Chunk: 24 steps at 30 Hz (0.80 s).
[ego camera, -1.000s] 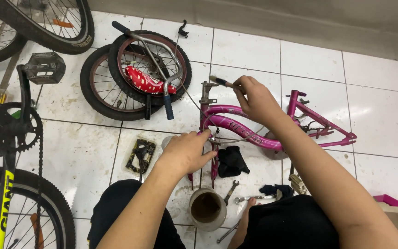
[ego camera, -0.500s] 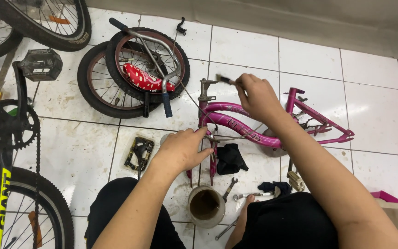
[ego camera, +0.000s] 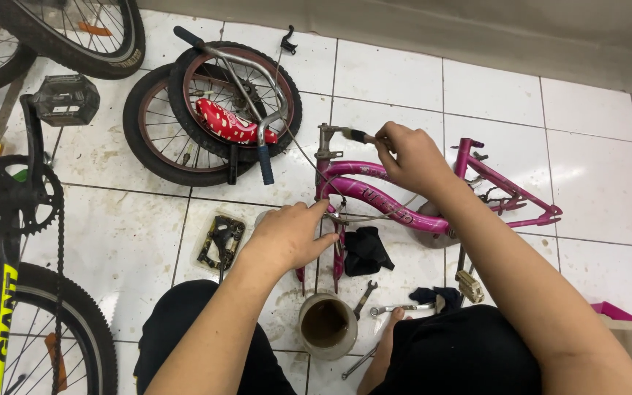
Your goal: The person cleans the front fork and head tube area of a pink bicycle frame using a brush and a dark liquid from a container. They scrub the metal parts and then wipe them with a black cloth.
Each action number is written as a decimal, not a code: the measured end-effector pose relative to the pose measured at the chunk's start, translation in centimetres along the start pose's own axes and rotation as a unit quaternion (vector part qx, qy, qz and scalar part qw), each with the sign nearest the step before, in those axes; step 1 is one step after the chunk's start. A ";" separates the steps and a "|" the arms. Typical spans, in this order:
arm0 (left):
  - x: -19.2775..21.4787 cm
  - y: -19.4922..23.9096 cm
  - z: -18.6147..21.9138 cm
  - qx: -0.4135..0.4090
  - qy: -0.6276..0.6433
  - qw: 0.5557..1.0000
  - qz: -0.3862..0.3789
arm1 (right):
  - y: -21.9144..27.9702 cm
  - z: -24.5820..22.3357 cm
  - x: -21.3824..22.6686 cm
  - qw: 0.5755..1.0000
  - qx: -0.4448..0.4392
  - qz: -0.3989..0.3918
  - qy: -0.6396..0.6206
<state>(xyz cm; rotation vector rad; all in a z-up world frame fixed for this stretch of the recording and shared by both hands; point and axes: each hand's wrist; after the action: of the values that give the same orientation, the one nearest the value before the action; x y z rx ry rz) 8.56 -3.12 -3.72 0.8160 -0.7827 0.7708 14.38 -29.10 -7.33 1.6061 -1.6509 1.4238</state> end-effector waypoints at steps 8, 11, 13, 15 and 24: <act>0.4 0.5 0.1 0.010 0.007 1.000 -0.001 | 0.8 1.1 -3.2 0.997 -0.027 -0.076 -0.006; 0.4 0.3 -0.3 0.013 0.010 1.000 0.000 | 0.6 0.6 -1.6 0.997 -0.063 -0.052 -0.011; 0.4 0.2 -0.4 0.015 0.011 1.000 -0.001 | 0.5 -0.8 -0.9 0.996 -0.072 -0.038 -0.026; 0.4 0.0 -0.5 0.018 0.007 1.000 -0.002 | 0.6 -2.0 -1.2 0.989 -0.065 -0.066 -0.111; 1.0 0.4 -0.3 0.030 0.003 0.999 -0.011 | 0.3 0.4 0.2 0.997 -0.068 0.042 -0.005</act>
<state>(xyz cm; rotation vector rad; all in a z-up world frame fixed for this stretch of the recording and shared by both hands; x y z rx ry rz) 8.80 -2.38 -2.89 0.8746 -0.7464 0.7797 14.19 -29.63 -7.46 1.4871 -1.7995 1.3138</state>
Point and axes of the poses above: each hand's wrist, its own y-axis away from the middle knuckle, its own x-axis out of the back of the hand, z = x × y, and after that the axes turned 14 degrees about z, right-handed
